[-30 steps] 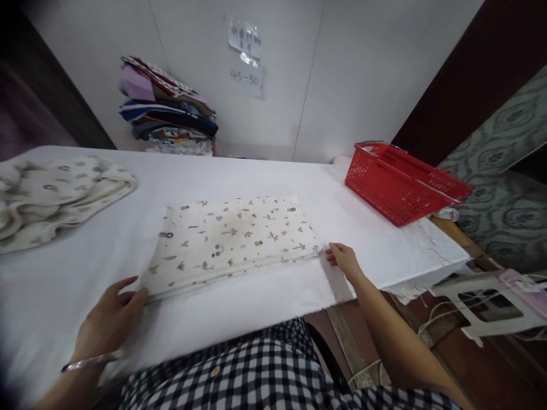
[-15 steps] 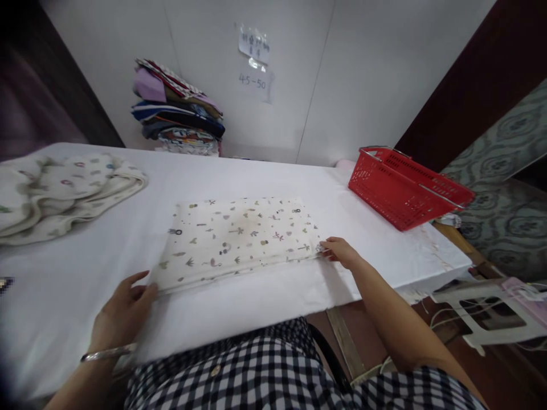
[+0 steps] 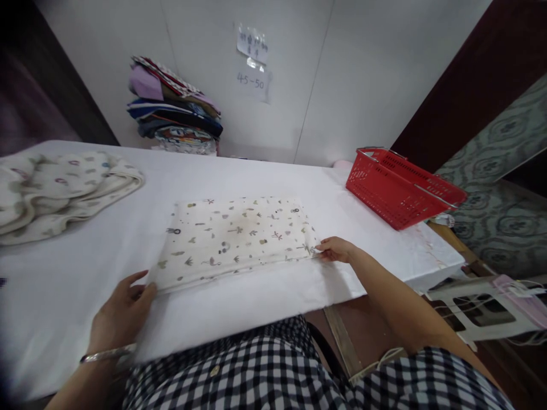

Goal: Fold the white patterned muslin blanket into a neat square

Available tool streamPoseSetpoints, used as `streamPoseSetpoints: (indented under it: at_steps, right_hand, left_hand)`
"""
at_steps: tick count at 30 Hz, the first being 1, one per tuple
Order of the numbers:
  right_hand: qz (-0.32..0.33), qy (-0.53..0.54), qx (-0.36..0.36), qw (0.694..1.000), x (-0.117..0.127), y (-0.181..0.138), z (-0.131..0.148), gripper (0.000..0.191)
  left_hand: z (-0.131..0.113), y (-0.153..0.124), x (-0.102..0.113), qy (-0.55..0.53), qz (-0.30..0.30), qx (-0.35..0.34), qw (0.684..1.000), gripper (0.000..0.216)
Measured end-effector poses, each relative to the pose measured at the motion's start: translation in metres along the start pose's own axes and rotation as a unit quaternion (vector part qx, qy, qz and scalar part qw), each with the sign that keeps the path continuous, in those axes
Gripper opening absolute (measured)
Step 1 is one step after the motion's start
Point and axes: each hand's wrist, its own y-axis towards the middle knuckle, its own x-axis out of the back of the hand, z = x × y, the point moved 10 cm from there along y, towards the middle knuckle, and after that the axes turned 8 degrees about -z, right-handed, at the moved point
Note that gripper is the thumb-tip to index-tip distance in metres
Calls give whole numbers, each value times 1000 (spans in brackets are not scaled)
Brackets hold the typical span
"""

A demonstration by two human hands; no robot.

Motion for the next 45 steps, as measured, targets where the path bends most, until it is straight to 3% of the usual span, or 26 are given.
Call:
streamPoseSetpoints:
  at_steps: [3,7,10,28,36,42,45]
  right_hand:
    - [-10,-77,0,997,0,-2,7,36]
    - [-61,-210,52,974,1,-8,27,30]
    - [-61,-241,67,966,-3,-11,35,30]
    - [-12,-191,27,981,-17,-6,24,23]
    - [-77,-134,51,987,16,13,16,35]
    - [-43,-108,38,993,15,12,8,27]
    - [-39,-92,41,994,17,9,8,32]
  left_hand:
    - [-1,0,0,1,3,6,1000,44]
    - [-4,-2,1,2,3,2,1000,44]
    - [-3,-2,2,3,-10,-5,1000,44]
    - [-1,-2,1,1,-4,2,1000,43]
    - [-1,-5,0,-47,3,29,998,45]
    - [-5,-4,-1,-20,25,17,999,40]
    - [-4,-1,-2,-11,18,10,1000,39]
